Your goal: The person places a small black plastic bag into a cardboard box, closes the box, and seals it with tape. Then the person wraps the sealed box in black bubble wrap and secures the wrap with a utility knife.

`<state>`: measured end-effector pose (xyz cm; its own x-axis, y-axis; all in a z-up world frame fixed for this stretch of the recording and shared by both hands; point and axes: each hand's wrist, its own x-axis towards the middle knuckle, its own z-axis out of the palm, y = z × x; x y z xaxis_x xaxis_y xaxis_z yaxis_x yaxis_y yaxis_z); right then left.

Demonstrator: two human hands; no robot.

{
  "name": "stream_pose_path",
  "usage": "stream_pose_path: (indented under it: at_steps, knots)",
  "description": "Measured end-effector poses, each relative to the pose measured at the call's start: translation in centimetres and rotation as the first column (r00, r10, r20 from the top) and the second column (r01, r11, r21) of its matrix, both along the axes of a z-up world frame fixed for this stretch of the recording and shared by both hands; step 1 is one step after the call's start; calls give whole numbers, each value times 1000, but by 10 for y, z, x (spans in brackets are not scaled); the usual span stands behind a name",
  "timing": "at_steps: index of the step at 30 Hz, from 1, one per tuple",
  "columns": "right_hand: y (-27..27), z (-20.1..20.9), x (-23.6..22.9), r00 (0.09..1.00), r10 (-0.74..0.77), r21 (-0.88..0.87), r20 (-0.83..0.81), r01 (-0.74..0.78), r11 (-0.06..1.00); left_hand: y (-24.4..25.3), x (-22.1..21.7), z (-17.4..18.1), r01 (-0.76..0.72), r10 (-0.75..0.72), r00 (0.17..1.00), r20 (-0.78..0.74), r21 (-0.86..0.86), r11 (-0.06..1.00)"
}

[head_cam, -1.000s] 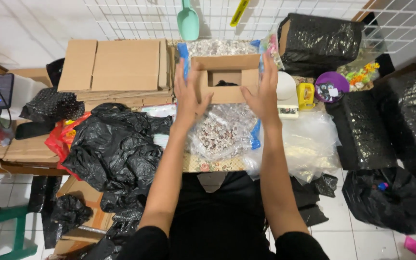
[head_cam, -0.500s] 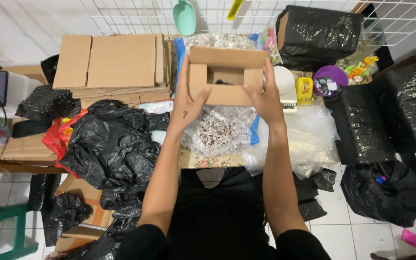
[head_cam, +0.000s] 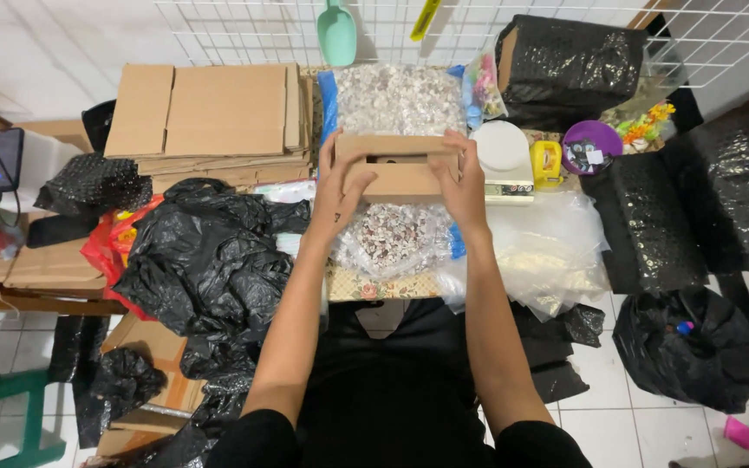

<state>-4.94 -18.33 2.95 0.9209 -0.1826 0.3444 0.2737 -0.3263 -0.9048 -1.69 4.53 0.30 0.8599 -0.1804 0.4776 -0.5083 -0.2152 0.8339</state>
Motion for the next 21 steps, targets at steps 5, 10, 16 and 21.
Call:
stream_pose_path:
  at_steps: [5, 10, 16, 21]
  knots:
    - [7, 3, -3, 991, -121, 25, -53, 123, 992, -7, -3, 3, -80, 91, 992, 88, -120, 990]
    - [5, -5, 11, 989, -137, 151, -58, 145, 978, -9, -1, 3, -141, 154, 982, 107, -121, 983]
    - [3, -12, 17, 991, -113, 219, 67, 96, 971, -7, 6, 6, -98, 111, 973, 200, -74, 992]
    - [5, -10, 20, 992, -111, 229, 64, 94, 969, -17, 8, 6, -123, 126, 984, 126, -31, 992]
